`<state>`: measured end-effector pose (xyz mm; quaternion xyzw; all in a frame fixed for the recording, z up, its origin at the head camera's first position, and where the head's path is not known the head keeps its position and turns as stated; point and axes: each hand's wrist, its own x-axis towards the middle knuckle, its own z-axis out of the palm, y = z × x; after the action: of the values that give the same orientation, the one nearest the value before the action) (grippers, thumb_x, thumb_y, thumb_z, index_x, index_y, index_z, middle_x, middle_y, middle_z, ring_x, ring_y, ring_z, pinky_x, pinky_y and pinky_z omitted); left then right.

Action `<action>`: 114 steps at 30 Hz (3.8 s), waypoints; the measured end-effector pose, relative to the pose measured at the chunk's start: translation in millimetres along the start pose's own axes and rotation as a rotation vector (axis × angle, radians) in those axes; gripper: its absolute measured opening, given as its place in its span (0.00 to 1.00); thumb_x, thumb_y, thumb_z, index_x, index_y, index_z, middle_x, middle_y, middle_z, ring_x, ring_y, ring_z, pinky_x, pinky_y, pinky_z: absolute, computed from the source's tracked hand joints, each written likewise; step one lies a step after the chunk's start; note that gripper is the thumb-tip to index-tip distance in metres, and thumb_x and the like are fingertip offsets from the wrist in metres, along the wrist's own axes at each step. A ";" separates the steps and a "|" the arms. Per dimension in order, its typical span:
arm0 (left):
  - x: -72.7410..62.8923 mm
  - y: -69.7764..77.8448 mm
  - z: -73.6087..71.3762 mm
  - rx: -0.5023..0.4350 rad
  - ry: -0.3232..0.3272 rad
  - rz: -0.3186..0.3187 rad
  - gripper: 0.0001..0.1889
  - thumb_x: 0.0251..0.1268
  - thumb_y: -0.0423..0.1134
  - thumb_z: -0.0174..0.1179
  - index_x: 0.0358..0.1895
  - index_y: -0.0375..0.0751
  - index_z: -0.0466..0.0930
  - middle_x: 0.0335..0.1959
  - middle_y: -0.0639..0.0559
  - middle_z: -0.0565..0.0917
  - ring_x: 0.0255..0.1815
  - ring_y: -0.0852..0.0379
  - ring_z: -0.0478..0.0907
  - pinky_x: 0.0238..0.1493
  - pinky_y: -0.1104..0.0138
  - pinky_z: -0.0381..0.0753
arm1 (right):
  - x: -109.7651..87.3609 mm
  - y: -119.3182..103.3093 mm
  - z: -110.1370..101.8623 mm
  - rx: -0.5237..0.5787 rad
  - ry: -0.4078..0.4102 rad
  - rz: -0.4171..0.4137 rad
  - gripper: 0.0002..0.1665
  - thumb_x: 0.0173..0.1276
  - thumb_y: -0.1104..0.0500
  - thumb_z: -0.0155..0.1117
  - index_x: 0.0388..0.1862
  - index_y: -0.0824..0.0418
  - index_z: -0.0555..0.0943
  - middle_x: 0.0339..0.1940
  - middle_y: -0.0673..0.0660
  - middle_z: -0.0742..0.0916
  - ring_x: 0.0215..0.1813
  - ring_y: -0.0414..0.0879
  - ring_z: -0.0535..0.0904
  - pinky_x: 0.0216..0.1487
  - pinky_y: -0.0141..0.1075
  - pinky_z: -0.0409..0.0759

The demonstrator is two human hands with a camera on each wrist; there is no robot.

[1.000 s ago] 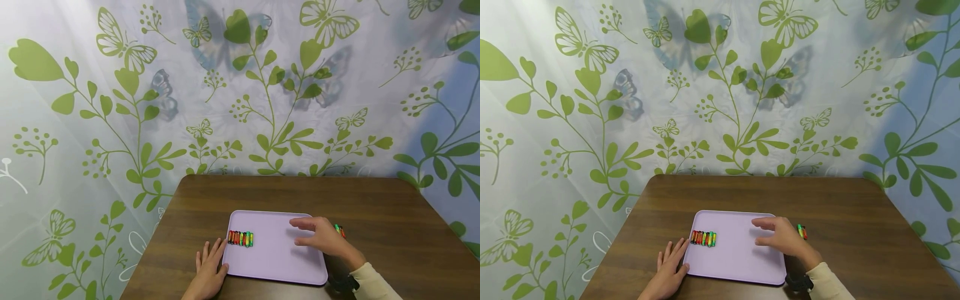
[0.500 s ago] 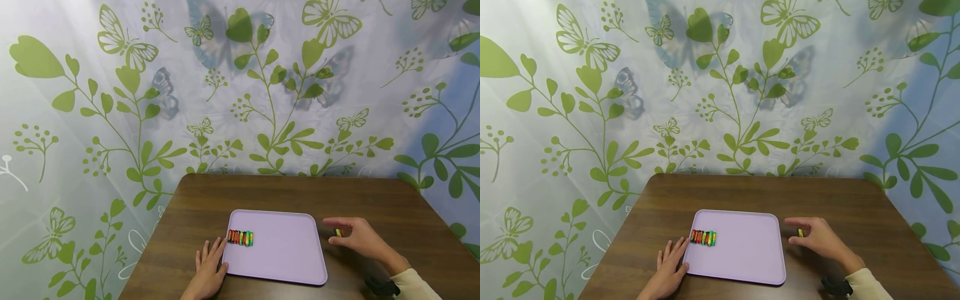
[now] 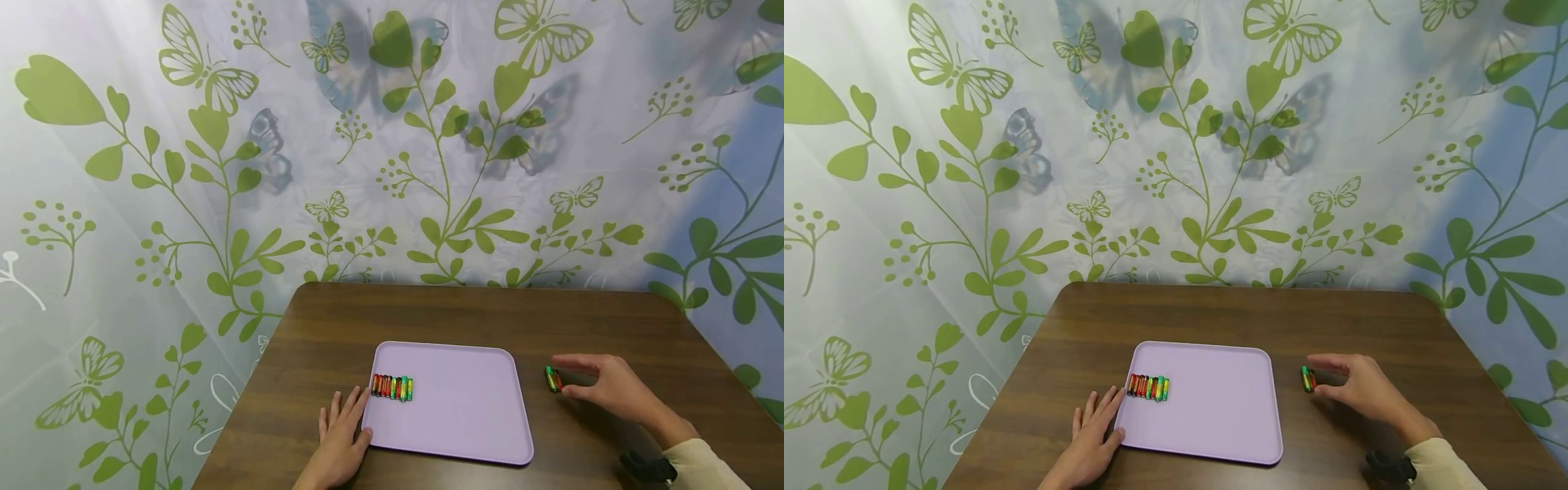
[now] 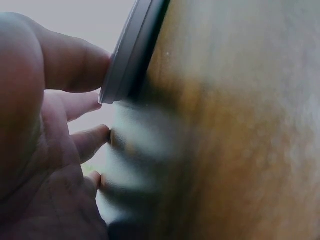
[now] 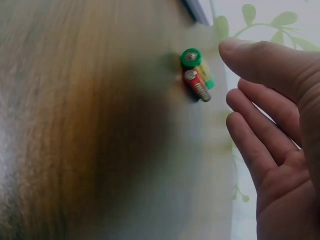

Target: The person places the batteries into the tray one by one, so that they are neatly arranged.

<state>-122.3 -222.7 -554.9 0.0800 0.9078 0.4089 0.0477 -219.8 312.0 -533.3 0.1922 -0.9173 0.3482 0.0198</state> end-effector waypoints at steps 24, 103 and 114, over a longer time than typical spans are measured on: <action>-1.9 0.8 -0.3 0.010 -0.019 -0.025 0.37 0.80 0.36 0.60 0.88 0.44 0.60 0.90 0.34 0.56 0.90 0.20 0.31 0.79 0.25 0.19 | 7.3 15.2 15.7 -0.163 0.021 -0.042 0.31 0.57 0.56 0.89 0.61 0.55 0.91 0.57 0.56 0.94 0.53 0.44 0.92 0.50 0.34 0.90; -2.3 -1.6 0.2 0.009 0.002 -0.006 0.37 0.78 0.36 0.62 0.88 0.46 0.62 0.90 0.34 0.57 0.89 0.19 0.33 0.79 0.25 0.19 | 78.6 -155.0 193.0 0.195 0.045 -0.196 0.26 0.62 0.66 0.83 0.60 0.61 0.91 0.57 0.52 0.95 0.60 0.47 0.91 0.64 0.45 0.89; -2.4 -0.6 0.4 0.004 -0.001 -0.005 0.37 0.78 0.36 0.62 0.87 0.46 0.62 0.89 0.34 0.58 0.89 0.19 0.33 0.79 0.24 0.20 | 84.9 -160.6 207.8 0.101 0.073 -0.256 0.26 0.59 0.66 0.85 0.57 0.61 0.92 0.54 0.54 0.95 0.58 0.49 0.92 0.62 0.48 0.89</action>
<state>-120.0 -223.3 -555.6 0.0782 0.9087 0.4071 0.0491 -219.2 39.2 -574.7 0.2957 -0.8653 0.3952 0.0875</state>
